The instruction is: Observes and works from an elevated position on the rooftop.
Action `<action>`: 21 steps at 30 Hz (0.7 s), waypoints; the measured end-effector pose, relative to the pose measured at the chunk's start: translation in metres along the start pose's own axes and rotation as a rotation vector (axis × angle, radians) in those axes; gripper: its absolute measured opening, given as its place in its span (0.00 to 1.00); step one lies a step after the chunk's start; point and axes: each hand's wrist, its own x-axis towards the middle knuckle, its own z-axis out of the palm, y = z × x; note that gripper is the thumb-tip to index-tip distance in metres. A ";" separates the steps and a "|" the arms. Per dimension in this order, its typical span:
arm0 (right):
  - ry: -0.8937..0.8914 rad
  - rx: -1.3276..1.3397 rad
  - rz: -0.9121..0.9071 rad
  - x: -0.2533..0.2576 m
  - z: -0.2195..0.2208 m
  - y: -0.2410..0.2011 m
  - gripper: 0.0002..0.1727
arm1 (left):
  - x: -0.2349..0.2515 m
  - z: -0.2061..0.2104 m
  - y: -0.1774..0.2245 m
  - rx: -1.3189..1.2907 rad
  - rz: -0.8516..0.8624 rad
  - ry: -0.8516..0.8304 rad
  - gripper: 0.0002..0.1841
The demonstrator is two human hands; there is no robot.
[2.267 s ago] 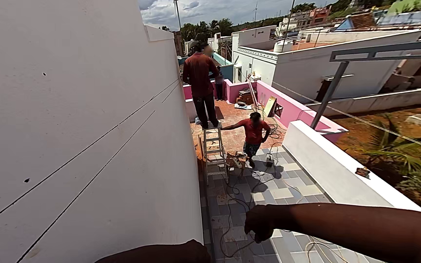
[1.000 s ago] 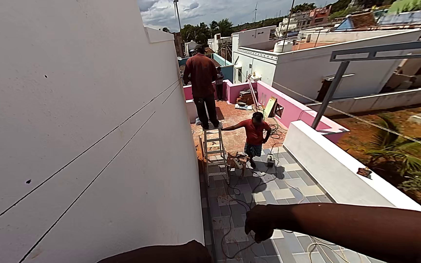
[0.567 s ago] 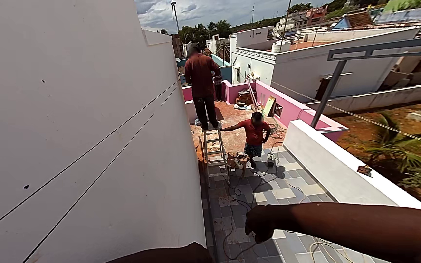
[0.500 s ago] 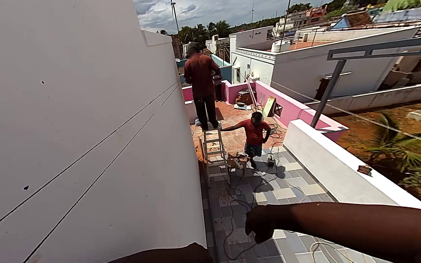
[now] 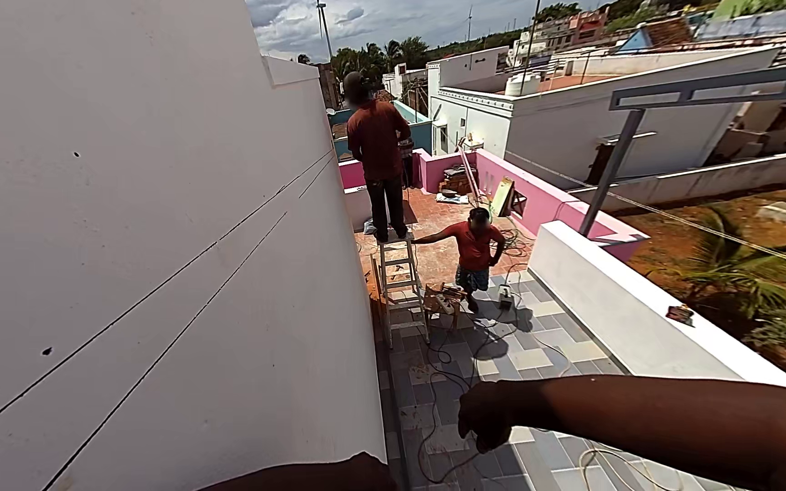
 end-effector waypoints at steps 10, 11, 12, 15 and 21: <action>0.007 -0.004 0.004 0.000 0.000 0.000 0.23 | -0.002 -0.002 0.000 -0.008 -0.013 -0.001 0.26; 0.009 -0.004 0.001 0.000 0.000 0.000 0.23 | -0.003 -0.002 0.000 -0.015 -0.013 -0.001 0.25; 0.013 -0.004 -0.002 0.001 0.000 0.000 0.23 | -0.003 -0.002 0.000 -0.017 -0.012 0.000 0.25; 0.010 -0.010 -0.008 0.002 0.001 0.000 0.22 | -0.002 -0.001 0.000 -0.012 -0.006 0.002 0.25; 0.007 -0.014 -0.010 0.001 0.001 0.001 0.22 | 0.005 0.002 -0.003 -0.005 -0.009 -0.006 0.25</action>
